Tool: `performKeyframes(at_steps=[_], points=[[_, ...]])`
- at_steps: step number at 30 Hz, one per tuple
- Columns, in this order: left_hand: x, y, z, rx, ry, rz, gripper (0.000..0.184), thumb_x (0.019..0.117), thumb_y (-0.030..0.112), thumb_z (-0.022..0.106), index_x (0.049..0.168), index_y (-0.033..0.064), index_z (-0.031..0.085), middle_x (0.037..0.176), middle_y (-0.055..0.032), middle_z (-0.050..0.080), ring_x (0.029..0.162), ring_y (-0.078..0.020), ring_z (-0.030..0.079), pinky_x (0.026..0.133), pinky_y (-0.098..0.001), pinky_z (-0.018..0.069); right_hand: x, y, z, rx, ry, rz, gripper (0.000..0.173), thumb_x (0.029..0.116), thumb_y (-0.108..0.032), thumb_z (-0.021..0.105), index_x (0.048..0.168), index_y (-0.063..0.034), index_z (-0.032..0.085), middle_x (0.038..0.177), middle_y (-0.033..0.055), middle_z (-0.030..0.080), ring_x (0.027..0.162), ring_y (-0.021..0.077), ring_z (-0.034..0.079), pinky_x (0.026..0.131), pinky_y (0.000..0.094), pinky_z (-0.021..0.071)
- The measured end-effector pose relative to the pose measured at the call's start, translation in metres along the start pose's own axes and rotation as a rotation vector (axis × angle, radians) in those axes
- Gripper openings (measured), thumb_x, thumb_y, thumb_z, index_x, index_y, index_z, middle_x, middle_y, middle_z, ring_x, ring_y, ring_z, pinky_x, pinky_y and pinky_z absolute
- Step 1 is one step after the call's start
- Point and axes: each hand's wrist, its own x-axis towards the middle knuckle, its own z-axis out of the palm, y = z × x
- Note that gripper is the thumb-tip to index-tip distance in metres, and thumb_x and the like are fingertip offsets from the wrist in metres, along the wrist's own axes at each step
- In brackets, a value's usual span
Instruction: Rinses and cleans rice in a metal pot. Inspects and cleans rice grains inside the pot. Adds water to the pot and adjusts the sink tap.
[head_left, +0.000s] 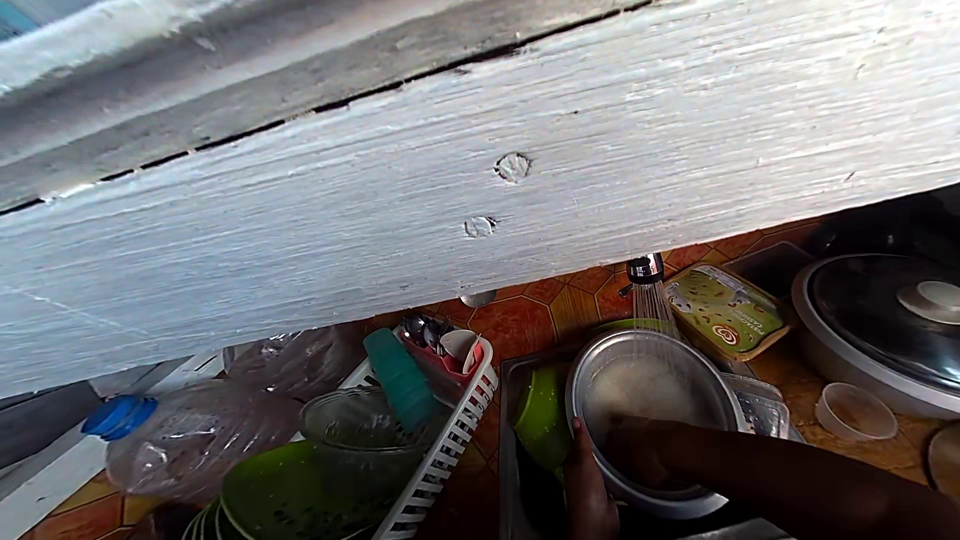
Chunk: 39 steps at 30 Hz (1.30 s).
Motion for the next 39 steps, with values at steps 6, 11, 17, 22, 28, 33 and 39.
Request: performKeyframes(at_steps=[6,11,17,22,28,33,39], points=[[-0.001,0.002,-0.001,-0.021,-0.023,-0.032,0.051,0.1104,0.041,0.040,0.135,-0.0004,0.057,0.126,-0.0212,0.066,0.116,-0.0295,0.066,0.097,-0.0489,0.0548,-0.023,0.007,0.017,-0.087,-0.072,0.183,0.033,0.0958,-0.010,0.064,0.122,0.0110,0.066,0.139,0.0281,0.059,0.143,0.0502,0.039,0.122,0.0712,0.0003],[0.000,0.002,0.000,-0.014,-0.017,-0.047,0.053,0.1097,0.043,0.041,0.135,0.0002,0.058,0.125,-0.0211,0.066,0.114,-0.0307,0.066,0.095,-0.0503,0.0557,-0.023,0.033,0.020,0.122,0.240,0.284,0.043,0.1011,-0.006,0.051,0.142,0.0050,0.051,0.145,0.0325,0.048,0.131,0.0531,0.048,0.108,0.0710,0.0353],[0.001,0.002,0.000,-0.023,0.005,-0.048,0.052,0.1092,0.043,0.043,0.134,-0.0002,0.057,0.125,-0.0218,0.066,0.114,-0.0311,0.066,0.095,-0.0510,0.0555,-0.032,0.055,-0.018,0.002,0.371,0.236,0.027,0.1024,0.002,0.046,0.122,0.0052,0.063,0.126,0.0276,0.061,0.120,0.0477,0.060,0.092,0.0628,0.0527],[0.000,0.001,0.001,-0.007,0.008,-0.045,0.053,0.1091,0.044,0.043,0.134,-0.0007,0.058,0.123,-0.0218,0.066,0.112,-0.0303,0.067,0.094,-0.0493,0.0562,-0.023,0.060,-0.025,0.148,0.488,0.369,0.038,0.1071,-0.011,0.040,0.140,0.0002,0.056,0.137,0.0290,0.059,0.131,0.0486,0.053,0.106,0.0660,0.0418],[0.001,0.002,0.001,0.000,0.008,-0.030,0.052,0.1098,0.042,0.042,0.135,-0.0008,0.057,0.126,-0.0220,0.066,0.116,-0.0306,0.066,0.097,-0.0498,0.0551,-0.016,0.039,-0.002,0.316,0.322,0.390,0.083,0.0879,-0.040,0.078,0.159,-0.0230,0.040,0.163,0.0285,0.029,0.145,0.0577,0.029,0.106,0.0810,0.0310],[0.000,0.001,0.002,0.011,0.030,-0.023,0.053,0.1092,0.043,0.043,0.133,-0.0012,0.058,0.125,-0.0220,0.066,0.115,-0.0303,0.066,0.097,-0.0499,0.0546,-0.021,0.026,0.004,0.336,0.164,0.378,0.092,0.0832,-0.028,0.083,0.162,-0.0205,0.035,0.161,0.0332,0.027,0.140,0.0567,0.038,0.105,0.0726,0.0393],[-0.002,0.003,0.004,0.034,0.026,-0.007,0.053,0.1100,0.042,0.042,0.134,-0.0022,0.057,0.127,-0.0222,0.065,0.117,-0.0294,0.065,0.099,-0.0490,0.0539,-0.018,0.032,0.008,0.731,0.178,0.270,0.077,0.0846,-0.005,0.078,0.153,-0.0003,0.043,0.147,0.0309,0.050,0.138,0.0455,0.047,0.112,0.0634,0.0370]])
